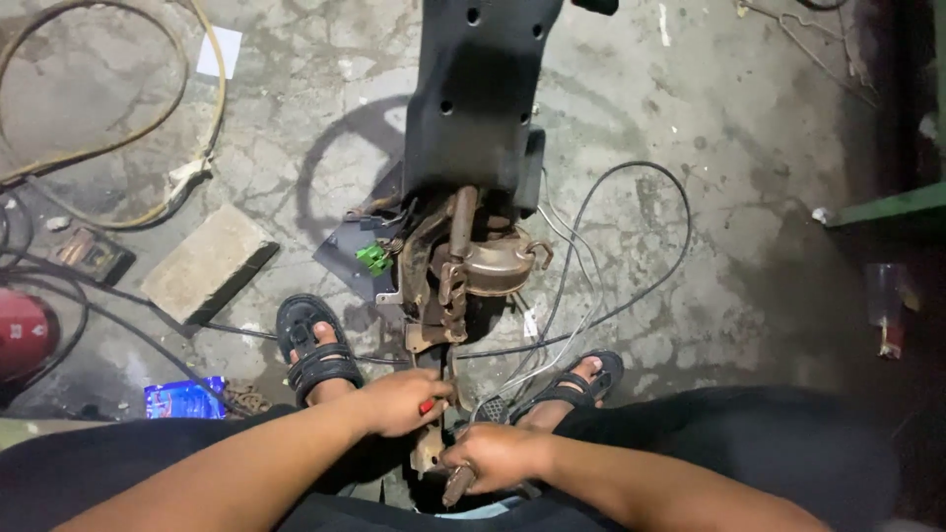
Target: Repairing and inspecting the wiring and mechanical assembly of a vehicle steering column.
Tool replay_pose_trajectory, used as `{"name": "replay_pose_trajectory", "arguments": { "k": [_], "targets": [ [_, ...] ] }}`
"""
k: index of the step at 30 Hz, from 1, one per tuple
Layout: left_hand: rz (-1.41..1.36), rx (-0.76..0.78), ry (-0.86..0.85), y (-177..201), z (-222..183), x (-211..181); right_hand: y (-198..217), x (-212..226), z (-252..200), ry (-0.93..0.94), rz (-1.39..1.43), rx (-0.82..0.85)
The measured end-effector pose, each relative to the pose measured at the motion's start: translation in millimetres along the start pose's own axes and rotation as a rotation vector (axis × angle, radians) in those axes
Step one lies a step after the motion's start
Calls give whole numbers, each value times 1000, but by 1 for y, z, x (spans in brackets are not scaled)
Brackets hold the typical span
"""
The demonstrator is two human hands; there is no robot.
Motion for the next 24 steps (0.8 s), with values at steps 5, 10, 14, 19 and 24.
{"name": "replay_pose_trajectory", "arguments": {
  "k": [5,10,14,19,24],
  "targets": [
    [12,-34,181,2,-1,-38,-2,-4,4,-58,-63,48],
    [211,-62,16,-53,6,-3,-3,-1,7,-96,-113,111],
    [318,163,-116,-79,12,16,-11,-11,12,-176,-159,133],
    [234,299,-188,-85,11,20,-7,0,-7,3,-15,52],
    [311,344,-82,-62,3,-2,1,3,-22,-9,-11,158]
  ]
}}
Point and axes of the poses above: each hand's wrist, its own z-axis towards the middle knuckle, its own y-axis out of the back of the hand, x = y × z, the point moved 1 cm from there along z, towards the middle knuckle, and after that the axes turned 13 degrees about -y, right-handed, at the moved point
